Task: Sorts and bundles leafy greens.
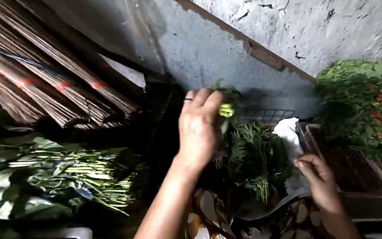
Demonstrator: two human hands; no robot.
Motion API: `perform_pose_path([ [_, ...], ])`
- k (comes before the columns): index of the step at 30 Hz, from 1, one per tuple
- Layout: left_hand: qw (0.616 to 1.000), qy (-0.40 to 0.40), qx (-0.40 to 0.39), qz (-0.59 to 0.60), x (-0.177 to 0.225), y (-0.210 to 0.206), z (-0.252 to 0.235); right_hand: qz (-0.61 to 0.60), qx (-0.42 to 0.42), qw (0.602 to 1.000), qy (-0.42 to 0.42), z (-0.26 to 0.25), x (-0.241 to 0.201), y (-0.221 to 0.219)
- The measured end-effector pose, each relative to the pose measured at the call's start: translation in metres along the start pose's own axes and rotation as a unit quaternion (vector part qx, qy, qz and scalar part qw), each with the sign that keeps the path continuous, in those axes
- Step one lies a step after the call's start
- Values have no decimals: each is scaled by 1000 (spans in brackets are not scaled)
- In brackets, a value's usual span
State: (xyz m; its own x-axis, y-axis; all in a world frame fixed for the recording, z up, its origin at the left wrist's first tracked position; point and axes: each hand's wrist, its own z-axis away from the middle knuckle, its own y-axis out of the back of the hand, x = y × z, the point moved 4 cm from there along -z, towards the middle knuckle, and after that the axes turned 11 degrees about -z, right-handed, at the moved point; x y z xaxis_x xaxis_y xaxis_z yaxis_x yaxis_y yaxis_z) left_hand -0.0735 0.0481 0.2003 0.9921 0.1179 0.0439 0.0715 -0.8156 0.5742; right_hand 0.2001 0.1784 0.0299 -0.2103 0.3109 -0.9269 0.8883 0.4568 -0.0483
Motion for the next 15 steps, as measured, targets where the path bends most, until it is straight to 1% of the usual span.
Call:
perform_pose_path([
  [2, 999, -24, -17, -30, -27, -13, 21, 12, 5, 999, -43, -4, 25, -2],
  [3, 998, -25, -45, -38, -43, -25, 39, 24, 7, 997, -70, -6, 40, -4],
  [4, 995, -11, -91, -48, -59, -39, 63, 41, 5, 994, -101, -8, 58, -5],
  [5, 985, 20, -158, -64, -75, -55, 92, 69, -5, 988, -138, -9, 77, -6],
  [6, 961, 71, -251, -86, -88, -72, 124, 103, -24, 977, -184, -9, 98, -6],
  [7, 912, 131, -372, -113, -100, -87, 157, 134, -40, 959, -246, -8, 121, -5],
  [8, 841, 182, -493, -127, -108, -102, 187, 153, -48, 935, -316, -4, 145, -5],
  [9, 780, 212, -574, -129, -111, -111, 209, 164, -47, 910, -377, 3, 168, -5],
  [10, 750, 229, -607, -130, -108, -115, 220, 174, -44, 886, -428, 13, 191, -4],
  [11, 751, 239, -600, -137, -102, -115, 221, 186, -46, 863, -468, 23, 212, -5],
  [13, 800, 244, -524, -158, -79, -115, 211, 209, -70, 823, -523, 45, 243, -12],
  [15, 847, 234, -451, -152, -52, -123, 199, 224, -96, 802, -546, 62, 254, -24],
])
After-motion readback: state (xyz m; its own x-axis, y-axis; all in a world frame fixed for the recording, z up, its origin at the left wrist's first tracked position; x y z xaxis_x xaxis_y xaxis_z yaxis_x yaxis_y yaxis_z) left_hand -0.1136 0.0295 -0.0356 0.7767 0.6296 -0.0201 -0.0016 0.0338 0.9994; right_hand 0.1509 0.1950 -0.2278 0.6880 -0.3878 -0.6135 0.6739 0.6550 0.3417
